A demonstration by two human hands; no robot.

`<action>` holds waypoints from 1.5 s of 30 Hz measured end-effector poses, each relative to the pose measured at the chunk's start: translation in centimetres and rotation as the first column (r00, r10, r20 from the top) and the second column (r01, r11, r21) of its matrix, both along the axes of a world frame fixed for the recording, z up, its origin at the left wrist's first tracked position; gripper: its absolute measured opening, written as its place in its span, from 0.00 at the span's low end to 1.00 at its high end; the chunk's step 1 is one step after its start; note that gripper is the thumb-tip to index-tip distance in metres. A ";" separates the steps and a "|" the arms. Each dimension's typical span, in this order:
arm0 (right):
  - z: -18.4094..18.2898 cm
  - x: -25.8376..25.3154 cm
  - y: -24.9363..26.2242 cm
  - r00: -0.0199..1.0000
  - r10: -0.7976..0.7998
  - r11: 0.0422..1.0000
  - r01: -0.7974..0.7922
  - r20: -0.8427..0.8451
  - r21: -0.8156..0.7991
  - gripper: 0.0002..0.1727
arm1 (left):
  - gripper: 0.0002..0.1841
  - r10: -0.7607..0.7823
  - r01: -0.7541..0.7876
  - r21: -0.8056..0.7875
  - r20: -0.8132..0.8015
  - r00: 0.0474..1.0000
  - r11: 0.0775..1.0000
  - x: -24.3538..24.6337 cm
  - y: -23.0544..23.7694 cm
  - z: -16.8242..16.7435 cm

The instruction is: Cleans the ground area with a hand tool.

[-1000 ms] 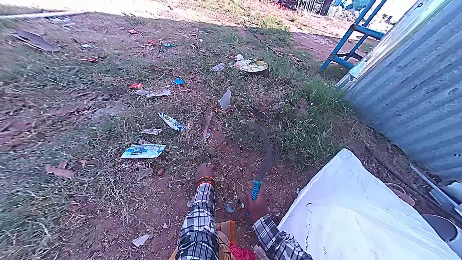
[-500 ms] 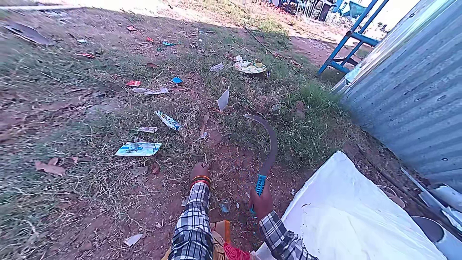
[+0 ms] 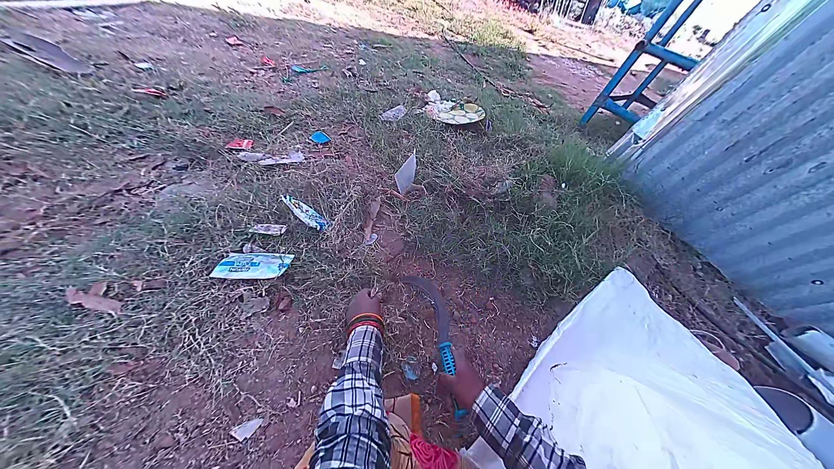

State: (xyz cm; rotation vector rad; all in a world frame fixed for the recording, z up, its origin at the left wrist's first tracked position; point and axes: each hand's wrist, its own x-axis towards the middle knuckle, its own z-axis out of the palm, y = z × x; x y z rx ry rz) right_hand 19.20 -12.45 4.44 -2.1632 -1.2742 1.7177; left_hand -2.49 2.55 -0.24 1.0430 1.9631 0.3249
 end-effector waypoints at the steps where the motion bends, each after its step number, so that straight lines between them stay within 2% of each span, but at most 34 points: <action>1: 0.0 0.0 0.2 1.000 0.007 1.000 -0.007 0.008 -0.013 0.37 | 0.22 -0.002 0.002 -0.001 -0.002 1.000 1.000 0.0 -0.1 0.0; 8: 1.4 0.7 -5.7 0.997 0.025 1.000 -0.024 0.076 -0.011 0.38 | 0.22 -0.002 0.002 0.000 0.026 1.000 1.000 -0.1 0.0 -0.2; 12: 1.5 0.5 -4.5 0.998 -0.046 0.998 0.044 0.037 0.035 0.39 | 0.23 -0.005 0.005 -0.003 0.020 1.000 1.000 0.0 0.0 0.0; 15: 2.4 -0.7 -2.0 0.987 -0.157 0.961 0.158 -0.025 0.226 0.41 | 0.22 -0.002 0.002 0.001 0.036 0.999 1.000 -0.4 -0.1 0.0; 17: 3.1 -1.7 -0.1 0.969 -0.240 0.889 0.246 -0.064 0.386 0.43 | 0.22 -0.002 0.002 0.004 0.041 0.999 1.000 -0.4 0.0 -0.1; 19: 3.1 -2.5 1.3 0.969 -0.248 0.853 0.226 -0.016 0.471 0.43 | 0.22 -0.001 0.000 0.009 0.040 0.999 1.000 -0.4 0.0 -0.3; 20: 2.5 -2.4 1.5 0.978 -0.197 0.874 0.144 0.069 0.464 0.41 | 0.22 -0.001 0.001 0.011 0.039 0.999 1.000 -0.3 -0.1 -0.3; 21: 1.9 -2.2 1.3 0.977 -0.102 0.922 0.023 0.185 0.386 0.40 | 0.23 -0.006 0.005 0.009 0.035 0.999 1.000 -0.4 -0.1 -0.4; 23: 1.1 -1.5 -0.5 0.933 0.160 0.976 -0.199 0.323 0.092 0.40 | 0.23 -0.016 0.016 0.003 0.031 0.999 1.000 -0.6 -0.1 -0.5; 24: 0.8 -1.3 -1.9 0.919 0.208 0.974 -0.227 0.334 0.017 0.40 | 0.23 -0.019 0.019 0.003 0.033 0.999 1.000 -0.8 0.0 -0.5; 27: 1.3 0.1 -4.6 0.928 0.190 0.976 -0.213 0.322 0.038 0.37 | 0.24 -0.012 0.013 -0.023 0.048 0.999 1.000 -0.9 0.1 -0.7; 30: 2.6 0.5 -4.2 0.946 0.143 0.983 -0.169 0.292 0.067 0.37 | 0.23 -0.031 0.032 -0.022 0.021 0.999 0.999 -0.5 0.1 -0.3; 36: 5.7 -1.8 1.0 0.948 0.021 0.906 -0.153 0.318 0.395 0.39 | 0.23 -0.010 0.010 -0.005 0.044 0.999 1.000 -0.7 -0.1 -0.8; 38: 5.0 -2.1 1.5 0.920 0.081 0.917 -0.219 0.383 0.332 0.37 | 0.24 -0.014 0.014 -0.011 0.042 0.999 1.000 -0.8 -0.2 -0.5; 41: 1.8 -0.6 -1.4 0.837 0.301 0.940 -0.342 0.457 0.008 0.41 | 0.24 -0.033 0.034 -0.028 0.027 0.999 0.999 -1.1 -0.3 -0.4; 43: 0.6 0.4 -3.8 0.833 0.313 0.943 -0.331 0.457 -0.043 0.40 | 0.23 -0.033 0.033 -0.039 0.016 0.999 0.999 -0.9 -0.3 0.0; 45: 0.9 0.6 -4.3 0.839 0.309 0.946 -0.321 0.447 -0.051 0.39 | 0.22 -0.005 0.005 -0.029 -0.012 1.000 1.000 -0.3 -0.6 0.5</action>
